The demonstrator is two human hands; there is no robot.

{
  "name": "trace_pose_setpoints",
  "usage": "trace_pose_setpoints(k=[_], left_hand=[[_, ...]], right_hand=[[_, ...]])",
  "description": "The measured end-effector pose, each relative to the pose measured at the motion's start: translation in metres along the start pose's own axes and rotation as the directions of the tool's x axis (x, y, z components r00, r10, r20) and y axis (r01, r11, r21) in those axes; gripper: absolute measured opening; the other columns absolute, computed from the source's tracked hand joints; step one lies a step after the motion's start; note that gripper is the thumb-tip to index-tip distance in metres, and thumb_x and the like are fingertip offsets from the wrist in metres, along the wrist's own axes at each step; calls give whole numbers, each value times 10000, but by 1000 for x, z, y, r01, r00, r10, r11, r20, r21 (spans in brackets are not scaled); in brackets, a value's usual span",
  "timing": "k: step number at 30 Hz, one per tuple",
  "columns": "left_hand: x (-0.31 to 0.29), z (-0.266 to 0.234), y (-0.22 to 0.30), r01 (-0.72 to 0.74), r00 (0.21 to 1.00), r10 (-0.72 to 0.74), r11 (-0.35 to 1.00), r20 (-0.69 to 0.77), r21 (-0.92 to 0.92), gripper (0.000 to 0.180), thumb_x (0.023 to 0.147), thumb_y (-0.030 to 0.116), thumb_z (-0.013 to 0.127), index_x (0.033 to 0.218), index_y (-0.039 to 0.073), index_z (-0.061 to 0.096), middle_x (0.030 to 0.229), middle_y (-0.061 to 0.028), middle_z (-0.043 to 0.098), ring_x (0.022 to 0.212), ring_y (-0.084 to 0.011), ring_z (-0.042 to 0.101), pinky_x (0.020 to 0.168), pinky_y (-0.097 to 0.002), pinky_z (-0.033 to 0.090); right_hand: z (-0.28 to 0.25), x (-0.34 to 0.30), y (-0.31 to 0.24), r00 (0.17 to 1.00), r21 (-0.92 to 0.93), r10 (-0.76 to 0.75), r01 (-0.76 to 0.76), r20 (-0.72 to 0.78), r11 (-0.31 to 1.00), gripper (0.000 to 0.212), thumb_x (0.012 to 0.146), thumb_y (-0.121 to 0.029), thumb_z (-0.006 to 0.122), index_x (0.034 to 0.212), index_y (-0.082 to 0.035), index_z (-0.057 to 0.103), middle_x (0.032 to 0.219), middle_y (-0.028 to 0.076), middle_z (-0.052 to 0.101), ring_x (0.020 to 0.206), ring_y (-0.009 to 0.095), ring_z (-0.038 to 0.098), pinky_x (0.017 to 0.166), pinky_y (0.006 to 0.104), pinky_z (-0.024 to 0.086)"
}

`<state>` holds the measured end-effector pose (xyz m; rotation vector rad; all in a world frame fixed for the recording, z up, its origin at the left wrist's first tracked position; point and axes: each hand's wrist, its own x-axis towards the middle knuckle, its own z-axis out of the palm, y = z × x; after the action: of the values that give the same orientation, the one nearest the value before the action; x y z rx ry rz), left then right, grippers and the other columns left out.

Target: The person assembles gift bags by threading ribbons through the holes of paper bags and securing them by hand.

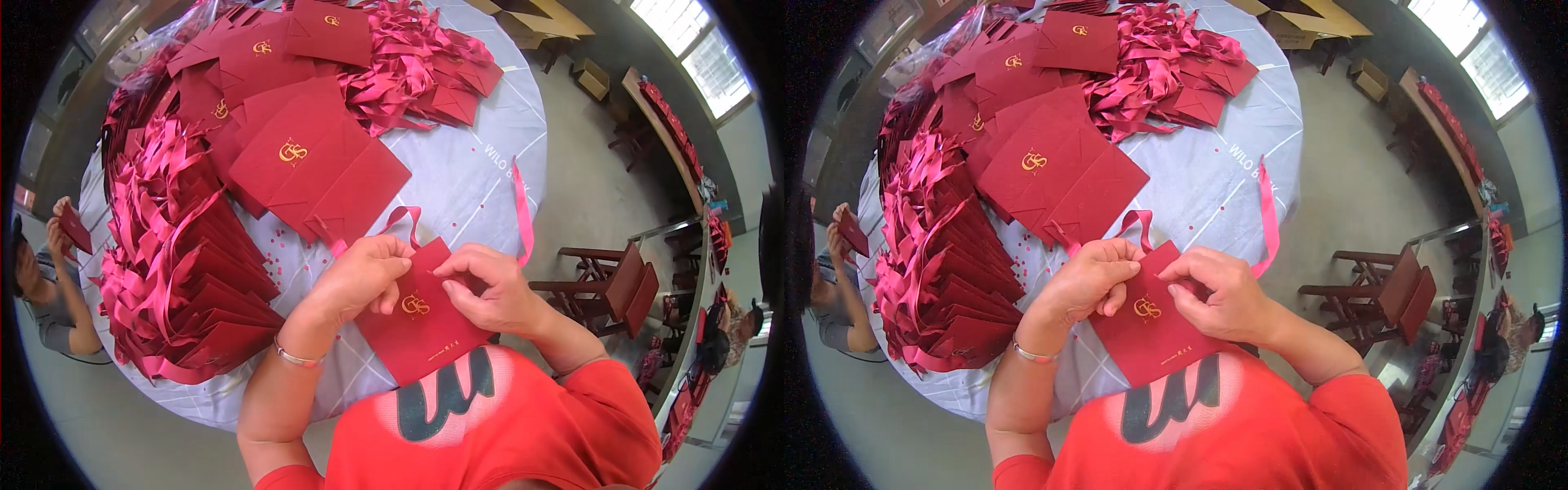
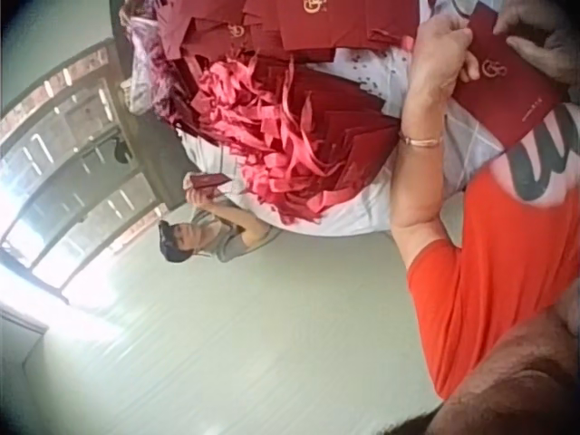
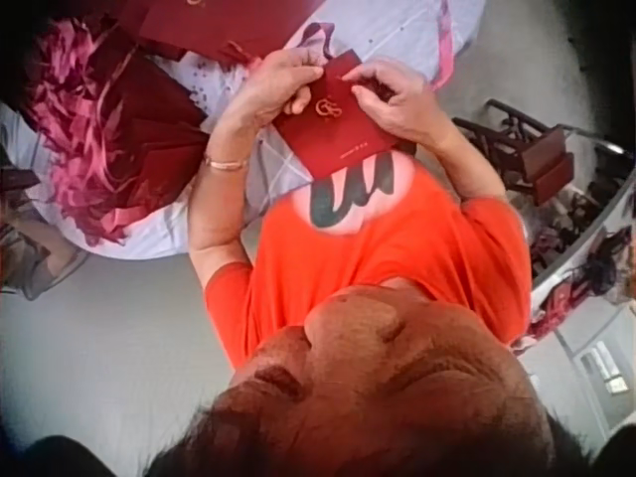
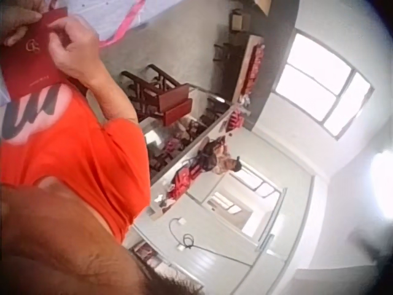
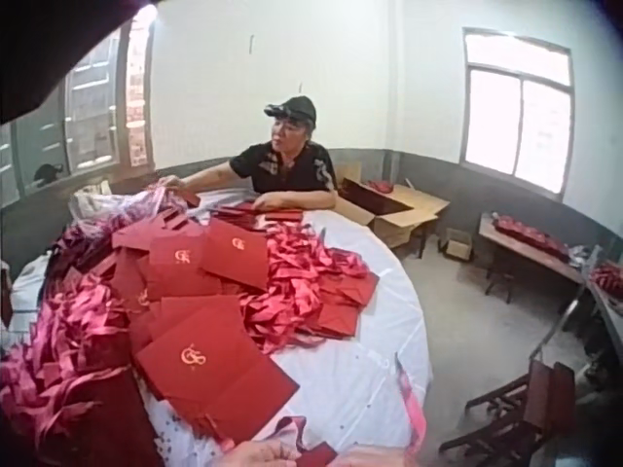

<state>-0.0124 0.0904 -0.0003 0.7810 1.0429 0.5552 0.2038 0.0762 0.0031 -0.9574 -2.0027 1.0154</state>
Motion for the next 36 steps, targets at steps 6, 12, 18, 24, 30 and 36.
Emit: trace_pose_setpoints(k=[6, 12, 18, 24, 30, 36], left_hand=[[-1, 0, 0, -15, 999, 16, 999, 36, -41, 109, 945, 45, 507, 1011, -12, 572, 705, -12, 578, 379, -62, 485, 331, -196, 334], [-3, -1, 2, -14, 999, 14, 1000, 45, 3, 99, 936, 66, 530, 1001, 31, 595, 764, -3, 585, 432, -60, 517, 356, -195, 343], [-3, -2, 1, -18, 999, 20, 998, 42, -57, 99, 930, 55, 570, 989, -8, 619, 703, 6, 590, 428, -41, 512, 355, -169, 301], [0, -3, -4, -29, 999, 31, 997, 24, -67, 114, 938, 55, 563, 987, -36, 613, 714, -18, 603, 423, -69, 530, 363, -182, 366], [1, 2, -4, -49, 999, 49, 999, -2, -12, 115, 944, 56, 551, 989, -37, 600, 726, -37, 610, 463, -102, 595, 355, -195, 404], [-6, 16, -1, -126, 988, 133, 987, -78, 97, 95, 945, 49, 536, 973, -34, 573, 732, -48, 611, 470, -126, 606, 368, -210, 413]], right_hand=[[5, 4, 3, 989, -161, -137, 126, -58, 979, 139, 775, 22, 688, 900, -12, 637, 784, 108, 608, 649, 218, 621, 564, 302, 493], [6, 5, 8, 963, -246, -252, 222, -98, 944, 168, 780, 56, 694, 932, 1, 648, 806, 91, 611, 644, 160, 586, 536, 266, 453], [2, 5, 9, 979, -165, -178, 161, -94, 973, 174, 762, 54, 712, 911, -4, 644, 800, 101, 614, 654, 185, 599, 548, 269, 468], [5, 5, 9, 953, -275, -303, 284, -29, 919, 185, 745, 41, 733, 898, -11, 642, 802, 111, 621, 671, 220, 625, 550, 297, 495], [8, 2, 2, 945, -466, -326, 295, 14, 834, 178, 747, 13, 726, 893, -9, 626, 802, 113, 612, 659, 250, 628, 549, 321, 510], [11, 2, -14, 973, -644, -185, 229, 137, 730, 138, 792, -7, 661, 913, 1, 595, 807, 126, 589, 651, 273, 626, 547, 338, 512]])
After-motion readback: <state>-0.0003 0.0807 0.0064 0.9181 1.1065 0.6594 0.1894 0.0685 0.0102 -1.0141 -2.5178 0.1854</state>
